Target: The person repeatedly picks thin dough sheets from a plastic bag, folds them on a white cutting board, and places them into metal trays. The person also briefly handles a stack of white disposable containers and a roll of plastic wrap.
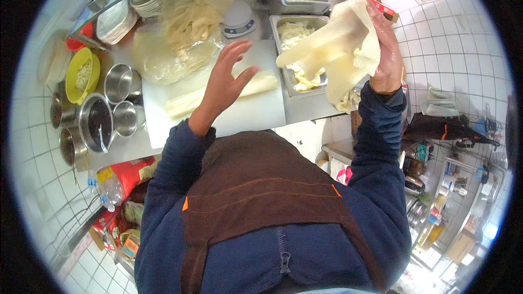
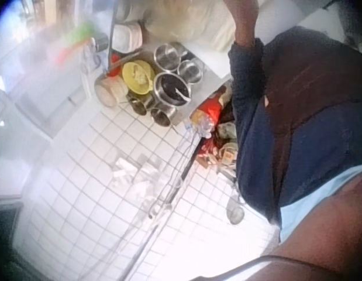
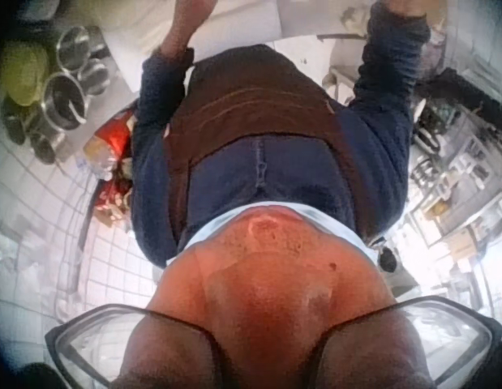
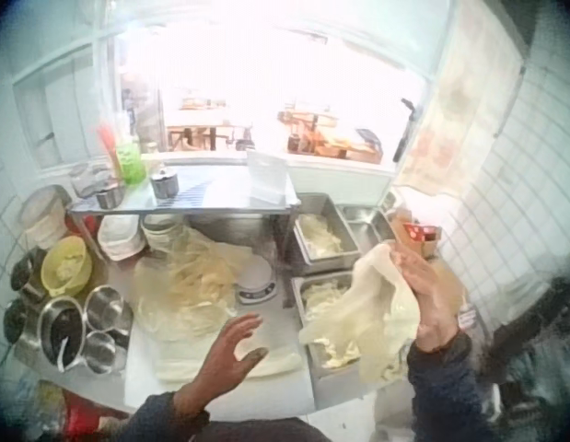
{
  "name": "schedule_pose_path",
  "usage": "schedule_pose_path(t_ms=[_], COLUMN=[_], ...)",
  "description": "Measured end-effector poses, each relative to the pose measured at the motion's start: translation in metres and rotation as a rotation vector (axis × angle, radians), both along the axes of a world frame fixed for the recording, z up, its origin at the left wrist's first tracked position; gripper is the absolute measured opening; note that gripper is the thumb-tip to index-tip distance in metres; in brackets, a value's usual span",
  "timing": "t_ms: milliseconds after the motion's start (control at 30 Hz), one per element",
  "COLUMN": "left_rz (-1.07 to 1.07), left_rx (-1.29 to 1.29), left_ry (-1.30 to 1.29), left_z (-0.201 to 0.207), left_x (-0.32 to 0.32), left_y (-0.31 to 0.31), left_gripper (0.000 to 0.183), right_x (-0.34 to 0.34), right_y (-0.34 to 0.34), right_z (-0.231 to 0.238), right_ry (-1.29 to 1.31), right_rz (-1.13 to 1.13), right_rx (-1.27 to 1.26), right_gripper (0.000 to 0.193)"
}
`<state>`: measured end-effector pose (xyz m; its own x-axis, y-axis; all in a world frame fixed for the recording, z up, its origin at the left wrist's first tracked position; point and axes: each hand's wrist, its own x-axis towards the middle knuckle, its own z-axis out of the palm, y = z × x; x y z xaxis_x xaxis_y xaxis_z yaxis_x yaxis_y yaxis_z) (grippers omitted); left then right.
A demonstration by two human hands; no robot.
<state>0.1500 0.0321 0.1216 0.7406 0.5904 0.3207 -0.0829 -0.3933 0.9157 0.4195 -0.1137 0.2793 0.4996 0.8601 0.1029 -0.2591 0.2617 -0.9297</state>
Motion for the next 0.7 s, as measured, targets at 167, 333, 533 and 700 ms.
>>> schedule_pose_path(t_ms=[167, 333, 533, 700], left_rz=[-0.2, -0.436, -0.162, -0.051], left_rx=[-0.049, -0.677, -0.639, -0.217], left_ry=[0.02, 0.289, 0.394, 0.513], left_z=[-0.01, -0.044, -0.046, -0.017], left_x=[-0.001, -0.044, -0.121, -0.145], left_y=[0.027, 0.029, 0.043, 0.069], left_gripper=[0.08, 0.064, 0.047, 0.027], right_x=[-0.044, -0.061, -0.074, -0.091], right_y=[0.022, 0.052, 0.053, 0.047], right_z=[-0.01, -0.051, -0.112, -0.146], right_ry=[-0.263, 0.027, -0.544, -1.348], right_rz=[0.272, 0.457, 0.721, 0.693], right_rx=[0.085, -0.332, -0.583, -0.532], right_gripper=[0.033, 0.033, 0.064, 0.053])
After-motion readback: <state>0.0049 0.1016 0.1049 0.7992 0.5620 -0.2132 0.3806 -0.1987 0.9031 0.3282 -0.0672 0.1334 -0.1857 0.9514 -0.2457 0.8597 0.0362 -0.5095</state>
